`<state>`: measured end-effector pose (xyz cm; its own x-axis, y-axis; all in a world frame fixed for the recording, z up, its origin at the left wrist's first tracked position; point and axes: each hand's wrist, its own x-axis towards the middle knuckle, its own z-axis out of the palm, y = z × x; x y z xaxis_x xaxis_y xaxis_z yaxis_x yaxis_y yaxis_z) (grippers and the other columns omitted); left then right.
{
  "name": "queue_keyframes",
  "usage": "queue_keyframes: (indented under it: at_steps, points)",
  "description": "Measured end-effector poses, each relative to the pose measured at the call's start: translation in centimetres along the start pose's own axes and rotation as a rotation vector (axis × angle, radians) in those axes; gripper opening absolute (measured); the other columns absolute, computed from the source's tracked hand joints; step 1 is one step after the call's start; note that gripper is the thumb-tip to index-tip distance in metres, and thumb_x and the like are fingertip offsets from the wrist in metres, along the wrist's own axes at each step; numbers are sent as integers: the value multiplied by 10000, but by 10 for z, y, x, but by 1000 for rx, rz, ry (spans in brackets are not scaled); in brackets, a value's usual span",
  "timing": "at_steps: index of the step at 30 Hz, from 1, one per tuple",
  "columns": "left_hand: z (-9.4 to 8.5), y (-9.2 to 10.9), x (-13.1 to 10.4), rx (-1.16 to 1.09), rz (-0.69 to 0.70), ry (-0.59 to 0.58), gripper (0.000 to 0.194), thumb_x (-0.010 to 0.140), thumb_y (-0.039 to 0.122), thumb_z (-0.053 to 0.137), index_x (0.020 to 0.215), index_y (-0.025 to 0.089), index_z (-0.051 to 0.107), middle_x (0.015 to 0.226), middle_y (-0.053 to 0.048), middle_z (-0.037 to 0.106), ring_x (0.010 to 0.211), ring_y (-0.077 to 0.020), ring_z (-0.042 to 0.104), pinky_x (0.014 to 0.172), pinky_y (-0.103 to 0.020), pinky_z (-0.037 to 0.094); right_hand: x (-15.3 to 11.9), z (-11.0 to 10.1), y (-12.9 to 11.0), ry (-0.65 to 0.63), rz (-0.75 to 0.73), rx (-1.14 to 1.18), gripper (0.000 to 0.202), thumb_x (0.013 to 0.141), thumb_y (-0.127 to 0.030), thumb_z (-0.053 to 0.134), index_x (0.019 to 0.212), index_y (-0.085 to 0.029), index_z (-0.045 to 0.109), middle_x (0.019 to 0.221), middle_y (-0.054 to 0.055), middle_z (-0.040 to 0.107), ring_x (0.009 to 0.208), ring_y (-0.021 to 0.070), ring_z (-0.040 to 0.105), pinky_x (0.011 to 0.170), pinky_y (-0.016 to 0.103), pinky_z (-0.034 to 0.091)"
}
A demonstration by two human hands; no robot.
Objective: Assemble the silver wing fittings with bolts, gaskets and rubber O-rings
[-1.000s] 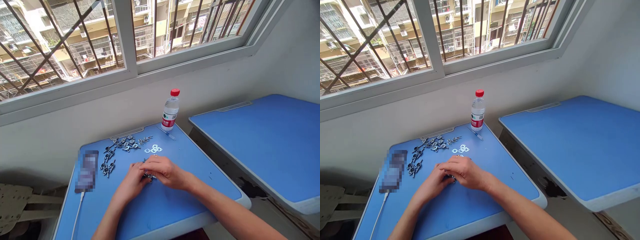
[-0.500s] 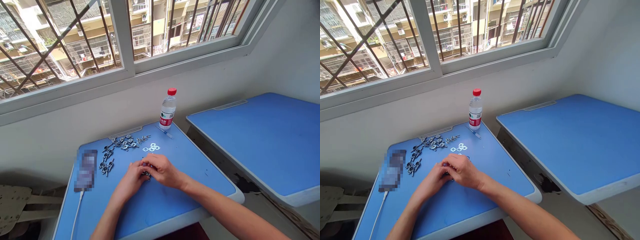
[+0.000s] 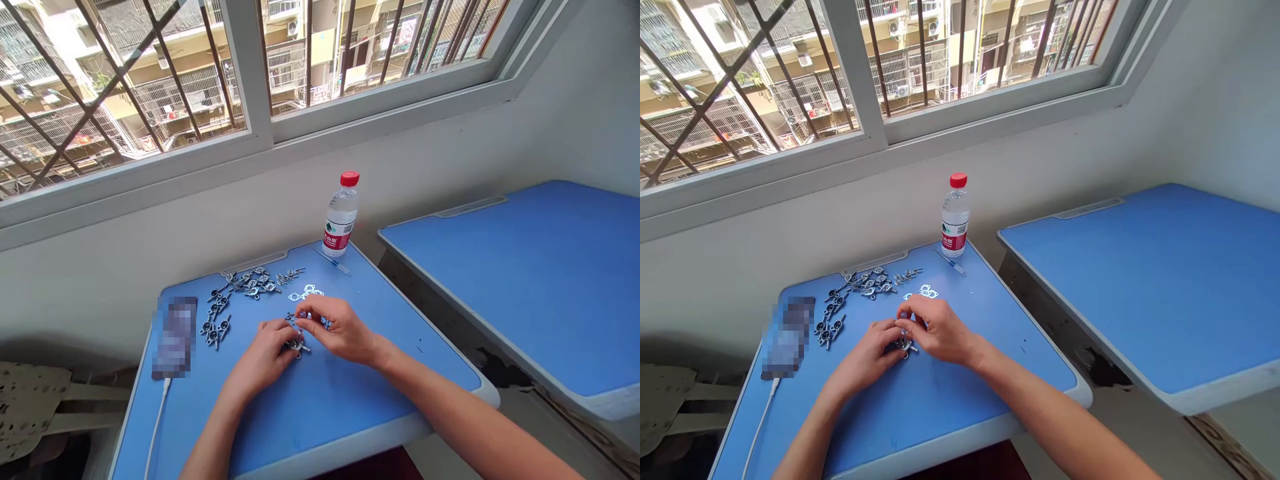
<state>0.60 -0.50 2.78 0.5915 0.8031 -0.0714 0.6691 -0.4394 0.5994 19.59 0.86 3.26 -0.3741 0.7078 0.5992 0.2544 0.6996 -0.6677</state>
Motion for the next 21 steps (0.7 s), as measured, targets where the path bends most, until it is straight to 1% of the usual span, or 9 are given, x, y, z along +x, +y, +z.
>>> queue_keyframes:
  at_steps: [3, 6, 9, 15, 18, 21]
  points:
    - [-1, 3, -1, 25, -7, 12, 253, 854, 96, 568, 1053, 228, 649, 1080, -46, 631, 1052, -238, 546, 960, -390, 411, 1, -6, 0, -22, -11, -14, 120, 932, -206, 528, 836, -177, 594, 704, 15, 596, 566, 114, 489, 538, 234, 416]
    - [-1, 3, -2, 41, -36, 24, 244, 855, 156, 606, 1085, 233, 633, 1088, -49, 607, 1023, -237, 536, 935, -390, 418, 2, -8, 1, -52, -42, -51, 132, 943, -199, 506, 843, -179, 590, 706, 23, 606, 586, 127, 498, 554, 243, 420]
    - [-1, 2, -1, 50, -49, 29, 245, 877, 189, 615, 1116, 243, 621, 1107, -52, 602, 1019, -239, 528, 915, -388, 416, 2, -8, 1, -71, -39, -52, 124, 939, -185, 505, 848, -177, 589, 711, 23, 606, 586, 127, 500, 552, 241, 415]
    - [0, -1, 0, 79, -1, 20, 130, 908, 173, 590, 1009, 231, 649, 1022, -33, 640, 982, -231, 548, 894, -378, 405, 3, -8, 2, -106, -59, -73, 117, 936, -182, 504, 865, -176, 597, 708, 25, 619, 588, 131, 508, 556, 241, 416]
    - [2, -2, 0, 69, 12, 23, 149, 912, 172, 594, 1035, 238, 647, 1027, -30, 642, 984, -227, 544, 889, -370, 402, 3, -7, 2, -129, -66, -69, 128, 941, -182, 498, 871, -176, 606, 720, 30, 629, 604, 136, 514, 570, 245, 424]
    - [3, -3, 1, 65, 13, 17, 150, 907, 169, 607, 1029, 243, 654, 1025, -26, 646, 985, -229, 541, 879, -367, 399, 2, -7, 1, -140, -37, -23, 122, 938, -190, 518, 865, -173, 615, 710, 24, 624, 609, 134, 530, 580, 243, 436]
